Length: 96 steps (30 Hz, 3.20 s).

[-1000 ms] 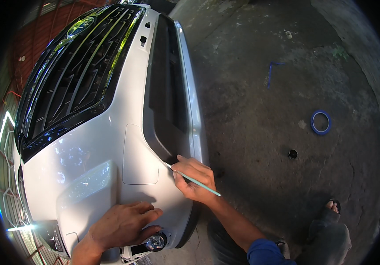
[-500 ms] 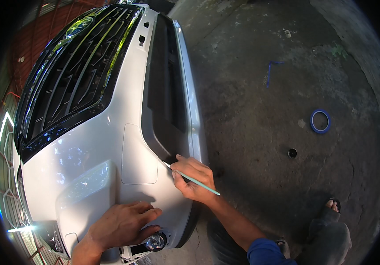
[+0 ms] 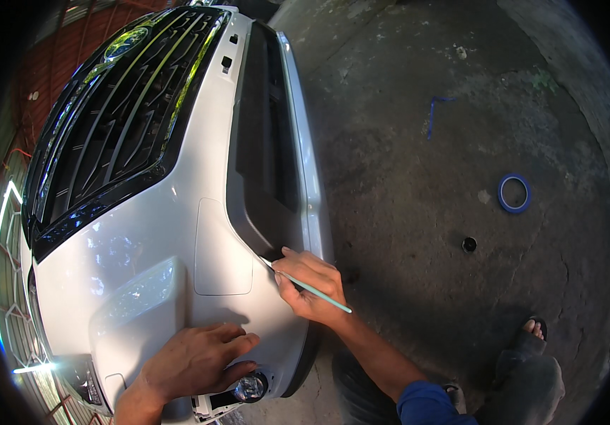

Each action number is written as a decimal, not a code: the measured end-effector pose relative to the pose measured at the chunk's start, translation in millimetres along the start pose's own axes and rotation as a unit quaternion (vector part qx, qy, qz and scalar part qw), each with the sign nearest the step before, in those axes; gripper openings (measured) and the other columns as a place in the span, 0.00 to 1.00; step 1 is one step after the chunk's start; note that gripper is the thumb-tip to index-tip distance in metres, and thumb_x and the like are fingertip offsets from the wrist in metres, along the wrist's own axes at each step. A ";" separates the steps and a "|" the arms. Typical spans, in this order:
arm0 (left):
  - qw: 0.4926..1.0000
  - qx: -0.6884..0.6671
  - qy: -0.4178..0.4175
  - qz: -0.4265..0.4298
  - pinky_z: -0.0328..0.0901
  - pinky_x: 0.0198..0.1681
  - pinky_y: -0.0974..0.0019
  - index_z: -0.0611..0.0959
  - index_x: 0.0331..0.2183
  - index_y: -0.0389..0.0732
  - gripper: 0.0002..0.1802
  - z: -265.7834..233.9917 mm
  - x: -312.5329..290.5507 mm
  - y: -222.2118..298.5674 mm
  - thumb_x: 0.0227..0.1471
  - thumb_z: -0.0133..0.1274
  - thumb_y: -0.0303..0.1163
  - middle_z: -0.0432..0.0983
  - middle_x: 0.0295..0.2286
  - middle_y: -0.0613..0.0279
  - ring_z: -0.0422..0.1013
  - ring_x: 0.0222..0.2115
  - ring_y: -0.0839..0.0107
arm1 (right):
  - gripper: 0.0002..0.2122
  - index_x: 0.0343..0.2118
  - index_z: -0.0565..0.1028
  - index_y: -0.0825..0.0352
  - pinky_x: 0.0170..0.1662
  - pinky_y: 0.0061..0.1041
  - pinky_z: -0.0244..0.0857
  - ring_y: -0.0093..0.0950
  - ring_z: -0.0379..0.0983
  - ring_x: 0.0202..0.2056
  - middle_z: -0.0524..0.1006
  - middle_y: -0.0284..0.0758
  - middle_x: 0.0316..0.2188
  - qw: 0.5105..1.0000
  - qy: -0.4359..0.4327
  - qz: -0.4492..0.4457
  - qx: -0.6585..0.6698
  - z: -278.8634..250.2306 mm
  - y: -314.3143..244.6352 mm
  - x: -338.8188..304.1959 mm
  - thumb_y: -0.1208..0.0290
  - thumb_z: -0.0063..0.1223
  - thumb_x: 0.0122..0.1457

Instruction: The person mixes dark paint in a small container with a stick, then uses a fine brush to apply the paint to a small area on the front bumper of a white car. The person repeatedly dips the brush into the paint and carefully applies it to the same spot.

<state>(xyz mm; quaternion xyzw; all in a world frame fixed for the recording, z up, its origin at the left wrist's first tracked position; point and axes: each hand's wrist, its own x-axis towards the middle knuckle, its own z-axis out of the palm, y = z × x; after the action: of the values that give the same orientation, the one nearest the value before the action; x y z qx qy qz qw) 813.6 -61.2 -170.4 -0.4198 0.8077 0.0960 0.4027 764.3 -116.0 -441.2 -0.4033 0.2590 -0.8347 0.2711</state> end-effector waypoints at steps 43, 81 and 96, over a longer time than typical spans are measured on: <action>1.000 -0.003 -0.002 -0.006 0.77 0.42 0.52 0.83 0.50 0.41 0.20 -0.5 -0.2 0.4 0.64 0.58 0.46 0.82 0.44 0.51 0.82 0.40 0.50 | 0.06 0.36 0.82 0.74 0.54 0.42 0.81 0.28 0.79 0.26 0.83 0.39 0.28 1.000 0.006 -0.007 0.014 -0.5 0.0 -0.3 0.84 0.60 0.55; 1.000 -0.004 -0.014 -0.014 0.77 0.42 0.52 0.83 0.50 0.40 0.21 -0.2 0.1 0.7 0.64 0.59 0.45 0.82 0.43 0.50 0.82 0.40 0.49 | 0.07 0.32 0.82 0.74 0.54 0.41 0.81 0.28 0.78 0.25 0.82 0.37 0.26 1.000 0.008 -0.007 0.001 -1.0 0.4 -2.7 0.86 0.57 0.49; 1.000 -0.001 -0.016 -0.014 0.77 0.42 0.52 0.83 0.50 0.41 0.21 -1.0 1.0 1.3 0.65 0.58 0.46 0.82 0.44 0.50 0.82 0.40 0.49 | 0.07 0.37 0.83 0.73 0.52 0.42 0.81 0.27 0.78 0.25 0.84 0.37 0.30 1.000 0.001 -0.017 -0.003 -0.9 -0.1 2.4 0.84 0.60 0.54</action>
<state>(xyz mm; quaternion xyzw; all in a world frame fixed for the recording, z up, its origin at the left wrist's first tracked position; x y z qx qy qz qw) 811.8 -61.5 -170.7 -0.4299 0.7950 0.0980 0.4166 762.2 -117.3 -440.3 -0.4076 0.2550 -0.8388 0.2554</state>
